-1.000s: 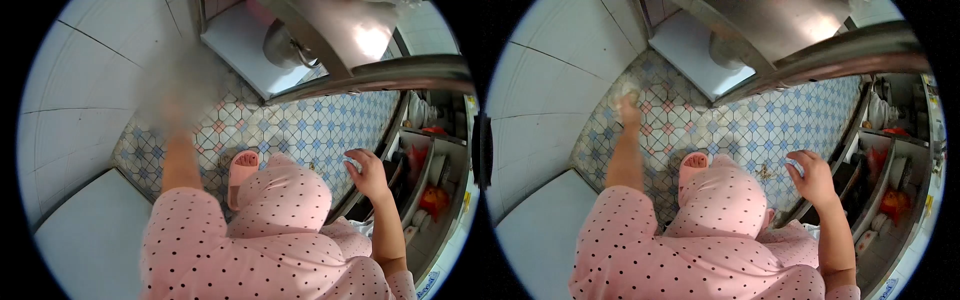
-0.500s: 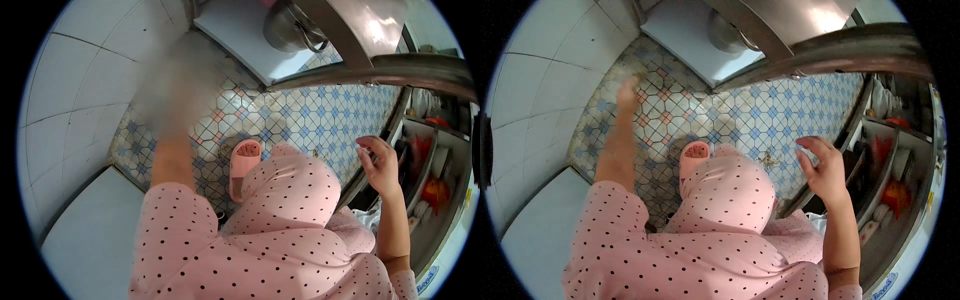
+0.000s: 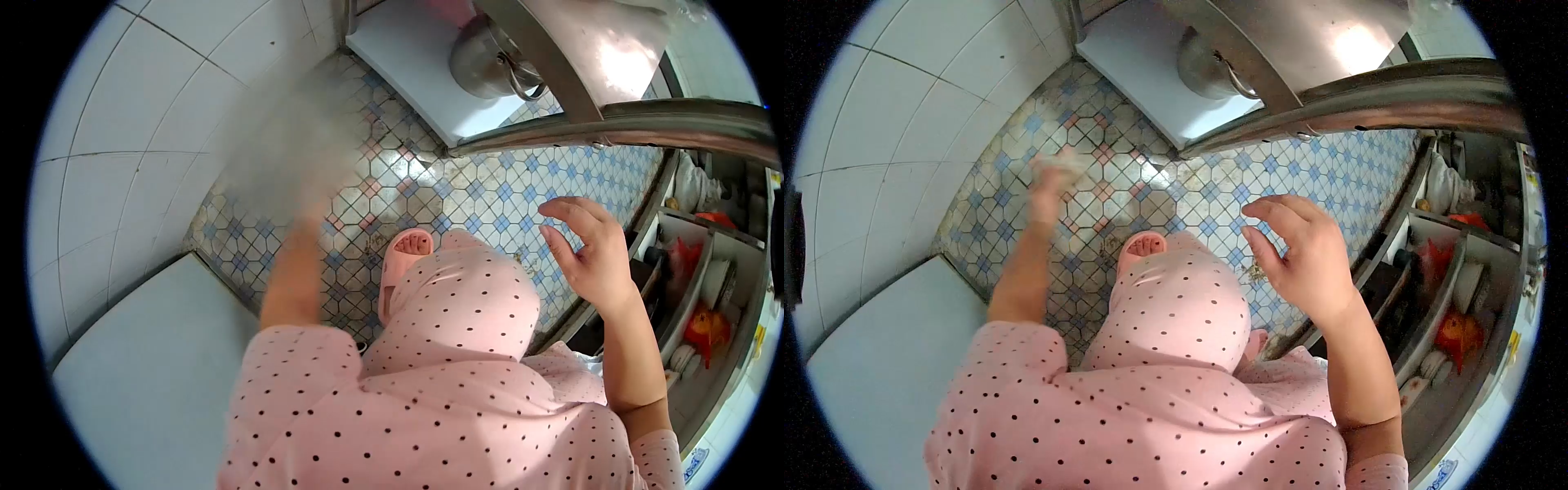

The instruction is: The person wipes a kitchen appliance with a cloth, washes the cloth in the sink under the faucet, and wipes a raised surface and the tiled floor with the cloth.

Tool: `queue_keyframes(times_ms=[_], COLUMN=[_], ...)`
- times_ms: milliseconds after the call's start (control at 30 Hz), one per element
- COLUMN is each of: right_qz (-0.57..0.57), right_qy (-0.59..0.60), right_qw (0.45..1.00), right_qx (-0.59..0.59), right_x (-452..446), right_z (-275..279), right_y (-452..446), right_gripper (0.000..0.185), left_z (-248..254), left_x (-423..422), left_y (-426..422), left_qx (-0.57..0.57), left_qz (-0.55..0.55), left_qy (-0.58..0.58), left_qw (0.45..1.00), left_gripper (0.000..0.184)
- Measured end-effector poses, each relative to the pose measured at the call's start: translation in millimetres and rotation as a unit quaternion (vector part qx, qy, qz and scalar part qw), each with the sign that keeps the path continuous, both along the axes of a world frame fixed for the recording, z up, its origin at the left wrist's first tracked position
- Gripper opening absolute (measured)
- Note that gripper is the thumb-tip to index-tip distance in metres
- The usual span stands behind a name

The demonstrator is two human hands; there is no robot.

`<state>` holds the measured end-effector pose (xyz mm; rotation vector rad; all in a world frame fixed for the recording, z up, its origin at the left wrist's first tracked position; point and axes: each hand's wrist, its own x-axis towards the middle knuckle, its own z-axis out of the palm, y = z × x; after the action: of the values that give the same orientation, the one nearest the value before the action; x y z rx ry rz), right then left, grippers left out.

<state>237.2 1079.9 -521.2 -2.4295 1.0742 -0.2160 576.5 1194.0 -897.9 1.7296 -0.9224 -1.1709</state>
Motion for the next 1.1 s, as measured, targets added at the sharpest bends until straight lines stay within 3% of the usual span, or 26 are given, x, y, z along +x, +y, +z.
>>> queue_keyframes(times_ms=[33,100,167,200,267,300,333,367,400,467,533,600,700,767,867,967,1000,1100], right_qz=[-0.005,0.005,0.028,0.044,0.08,0.081,0.083,0.086,0.082,0.072,0.096,0.102,0.096,0.093,0.083,0.087,0.093,0.119], right_qy=[-0.003,-0.018,-0.039,-0.042,-0.054,-0.063,-0.072,-0.08,-0.088,-0.107,-0.101,-0.086,-0.055,-0.044,-0.028,-0.077,-0.075,-0.096], right_qw=[1.0,1.0,0.999,0.998,0.995,0.995,0.994,0.993,0.993,0.992,0.99,0.99,0.99,0.989,0.988,0.987,0.988,0.984], right_qx=[0.008,-0.006,-0.015,-0.015,-0.021,-0.018,-0.015,-0.014,-0.009,0.006,0.016,0.043,0.093,0.106,0.129,0.109,0.103,0.094], right_x=[1,20,45,57,79,87,93,98,100,101,100,97,90,91,89,91,94,105], right_z=[-4,-14,-20,-23,-27,-28,-29,-32,-36,-44,-44,-47,-52,-51,-52,-50,-48,-49], right_y=[1,6,9,10,12,14,16,17,17,20,20,20,15,13,14,14,15,19], right_gripper=[0.018,0.019,0.02,0.02,0.021,0.021,0.021,0.021,0.021,0.021,0.021,0.022,0.021,0.021,0.02,0.018,0.018,0.017], left_z=[-32,13,0,10,30,30,26,46,81,65,40,12,-18,-1,19,21,19,17], left_x=[43,35,-10,-56,-148,-172,-175,-173,-150,-95,-15,52,69,17,-92,-176,-192,-157], left_y=[20,20,17,5,-19,-14,-14,-19,-29,-15,16,37,18,-22,-32,-8,-2,9], left_qx=[-0.045,0.179,0.231,0.214,0.14,-0.046,-0.1,-0.148,-0.064,-0.039,-0.007,0.06,0.144,0.116,0.144,-0.011,-0.074,-0.179], left_qz=[0.101,0.073,0.041,-0.063,-0.227,-0.244,-0.235,-0.227,-0.211,-0.069,0.093,0.192,0.218,0.148,-0.084,-0.23,-0.261,-0.152], left_qy=[-0.009,-0.277,-0.369,-0.46,-0.656,-0.477,-0.333,-0.178,-0.095,-0.04,-0.064,-0.177,-0.268,-0.32,-0.367,-0.287,-0.239,-0.133], left_qw=[0.994,0.941,0.899,0.859,0.706,0.843,0.908,0.946,0.971,0.996,0.994,0.964,0.927,0.928,0.915,0.93,0.932,0.963], left_gripper=[0.033,0.032,0.033,0.03,0.025,0.024,0.024,0.023,0.023,0.024,0.026,0.029,0.033,0.038,0.036,0.032,0.031,0.027])
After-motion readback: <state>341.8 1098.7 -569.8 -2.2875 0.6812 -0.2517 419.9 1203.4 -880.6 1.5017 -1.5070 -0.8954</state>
